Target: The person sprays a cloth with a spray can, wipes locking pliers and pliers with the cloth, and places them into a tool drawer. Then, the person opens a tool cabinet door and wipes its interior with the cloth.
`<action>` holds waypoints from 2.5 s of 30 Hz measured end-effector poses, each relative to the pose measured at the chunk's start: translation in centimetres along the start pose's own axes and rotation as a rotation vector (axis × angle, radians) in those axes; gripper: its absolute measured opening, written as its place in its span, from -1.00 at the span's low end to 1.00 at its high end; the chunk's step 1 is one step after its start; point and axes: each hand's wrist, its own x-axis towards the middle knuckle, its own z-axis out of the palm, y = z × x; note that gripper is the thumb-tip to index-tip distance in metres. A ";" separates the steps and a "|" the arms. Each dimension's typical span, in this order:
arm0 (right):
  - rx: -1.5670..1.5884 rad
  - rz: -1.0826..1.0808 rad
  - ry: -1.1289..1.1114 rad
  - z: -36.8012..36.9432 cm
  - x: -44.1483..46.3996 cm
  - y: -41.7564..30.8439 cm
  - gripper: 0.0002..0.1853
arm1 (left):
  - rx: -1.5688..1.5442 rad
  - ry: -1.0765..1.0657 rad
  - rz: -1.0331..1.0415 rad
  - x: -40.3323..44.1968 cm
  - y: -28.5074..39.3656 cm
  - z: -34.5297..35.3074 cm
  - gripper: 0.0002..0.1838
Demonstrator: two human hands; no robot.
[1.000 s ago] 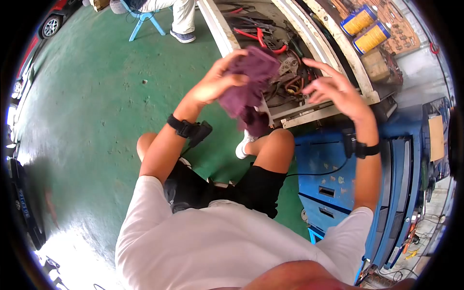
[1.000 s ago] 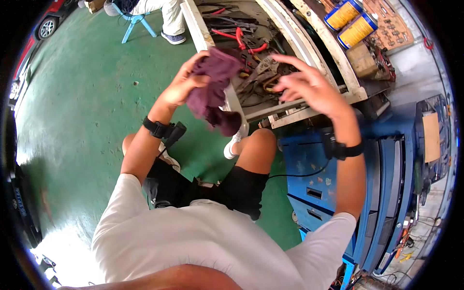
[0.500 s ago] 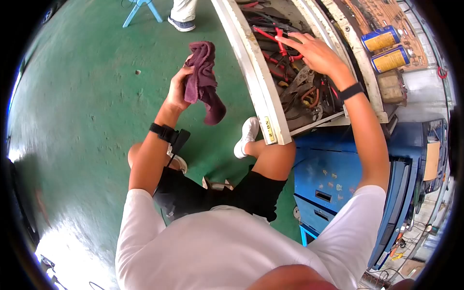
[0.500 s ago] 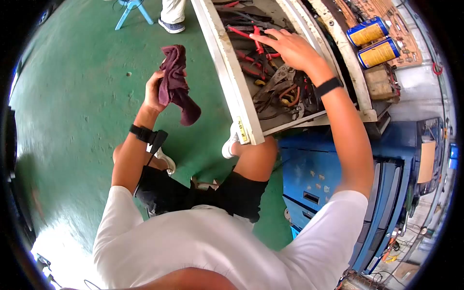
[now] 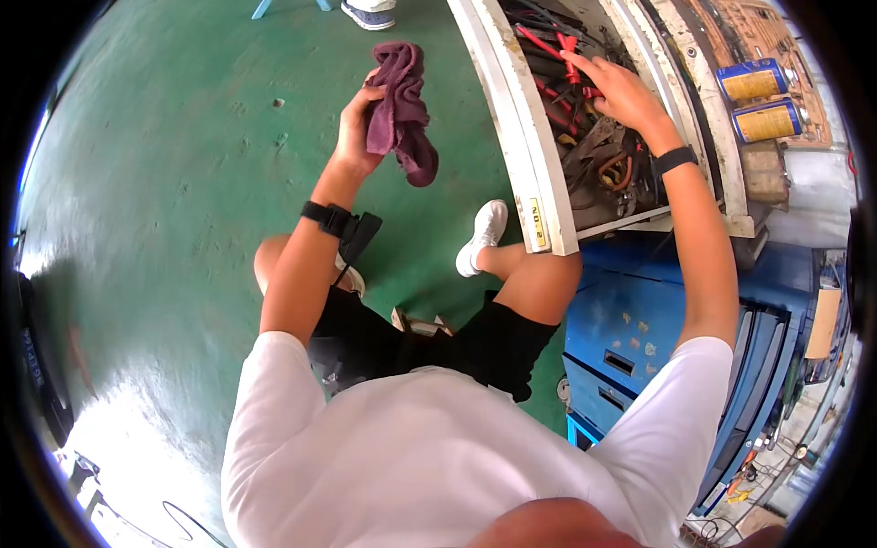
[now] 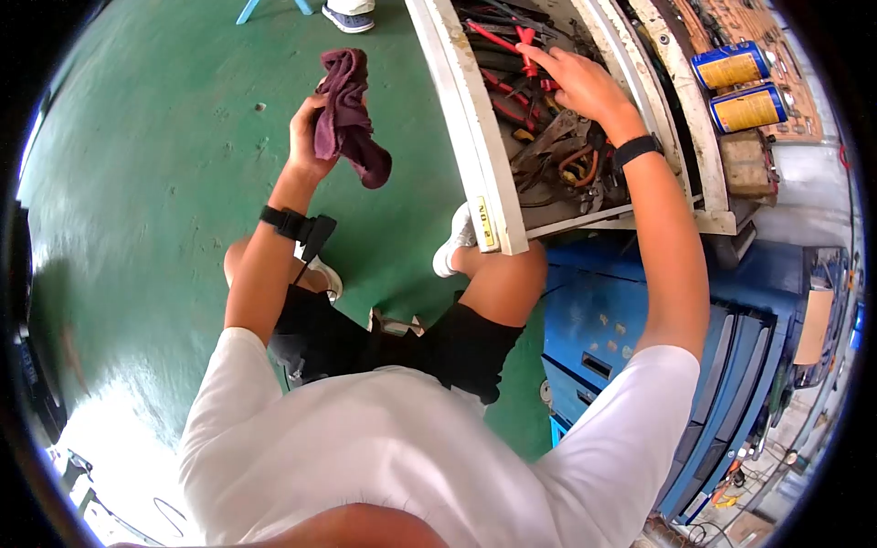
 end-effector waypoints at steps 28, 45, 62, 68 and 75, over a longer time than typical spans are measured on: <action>1.145 0.681 -0.351 -12.4 -1.5 -13.6 -0.28 | 0.126 -0.125 -0.099 -6.0 0.2 2.4 -0.42; 1.235 0.343 -0.301 -6.9 5.4 -29.6 -0.13 | 0.473 -0.303 0.213 -9.6 2.7 1.4 -0.04; 1.629 0.208 0.002 -2.1 4.5 -33.4 -0.21 | 0.619 0.070 0.272 -8.2 2.3 1.2 -0.56; 1.755 0.336 0.023 1.6 5.2 -31.4 -0.75 | 0.474 -0.053 0.352 -7.7 2.6 0.0 -0.39; 2.103 0.303 -0.001 4.0 6.4 -30.3 -0.82 | 0.065 0.103 0.287 -7.3 3.7 -1.2 -0.46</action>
